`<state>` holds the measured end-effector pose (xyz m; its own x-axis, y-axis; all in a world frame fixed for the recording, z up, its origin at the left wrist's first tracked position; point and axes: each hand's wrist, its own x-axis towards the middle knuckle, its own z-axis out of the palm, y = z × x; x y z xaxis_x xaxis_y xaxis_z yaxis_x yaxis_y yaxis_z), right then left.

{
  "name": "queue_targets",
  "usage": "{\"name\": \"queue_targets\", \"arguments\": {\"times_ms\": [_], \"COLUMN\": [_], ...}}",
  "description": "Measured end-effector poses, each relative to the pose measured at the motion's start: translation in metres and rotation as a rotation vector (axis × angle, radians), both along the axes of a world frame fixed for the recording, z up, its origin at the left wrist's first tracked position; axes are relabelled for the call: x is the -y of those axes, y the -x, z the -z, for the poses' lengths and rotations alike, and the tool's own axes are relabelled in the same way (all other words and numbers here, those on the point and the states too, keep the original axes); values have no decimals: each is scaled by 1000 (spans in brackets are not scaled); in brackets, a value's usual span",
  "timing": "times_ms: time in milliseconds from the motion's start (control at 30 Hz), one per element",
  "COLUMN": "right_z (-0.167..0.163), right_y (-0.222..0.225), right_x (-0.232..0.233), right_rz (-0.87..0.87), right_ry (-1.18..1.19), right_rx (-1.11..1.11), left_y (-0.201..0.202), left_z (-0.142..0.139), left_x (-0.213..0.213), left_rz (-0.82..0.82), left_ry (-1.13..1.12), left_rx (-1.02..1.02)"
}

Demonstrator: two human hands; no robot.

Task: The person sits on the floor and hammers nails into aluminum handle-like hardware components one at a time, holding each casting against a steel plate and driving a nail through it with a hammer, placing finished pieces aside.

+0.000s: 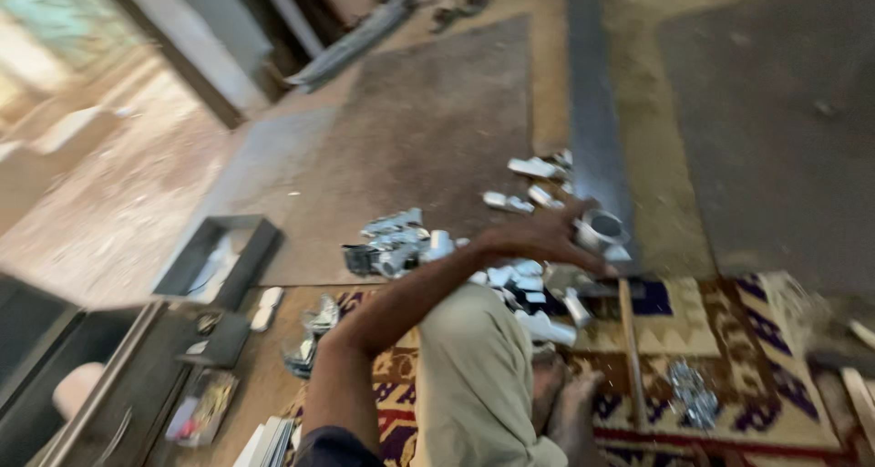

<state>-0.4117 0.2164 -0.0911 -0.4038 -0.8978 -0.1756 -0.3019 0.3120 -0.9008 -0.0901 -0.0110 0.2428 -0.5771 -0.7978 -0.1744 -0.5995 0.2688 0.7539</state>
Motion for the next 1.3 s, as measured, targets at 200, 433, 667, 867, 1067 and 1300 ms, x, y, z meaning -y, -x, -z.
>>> {"name": "queue_targets", "arguments": {"times_ms": [200, 433, 667, 867, 1067, 1300], "right_z": [-7, 10, -15, -62, -89, -80], "right_y": [1, 18, -3, -43, -82, -102], "right_x": [-3, -11, -13, 18, 72, 106], "right_rz": [35, 98, 211, 121, -26, -179], "right_ry": [139, 131, -123, -143, -191, -228], "right_rx": [0, -74, 61, 58, -51, -110], "left_y": [-7, -14, -19, -25, -34, -41], "left_z": [10, 119, 173, 179, 196, 244], "left_x": [43, 70, 65, 57, 60, 70], "left_rz": [-134, -253, -471, -471, -535, -576], "left_ry": [-167, -670, -541, -329, -255, -292], "left_rx": [-311, -977, -857, -565, -578, -622]}}
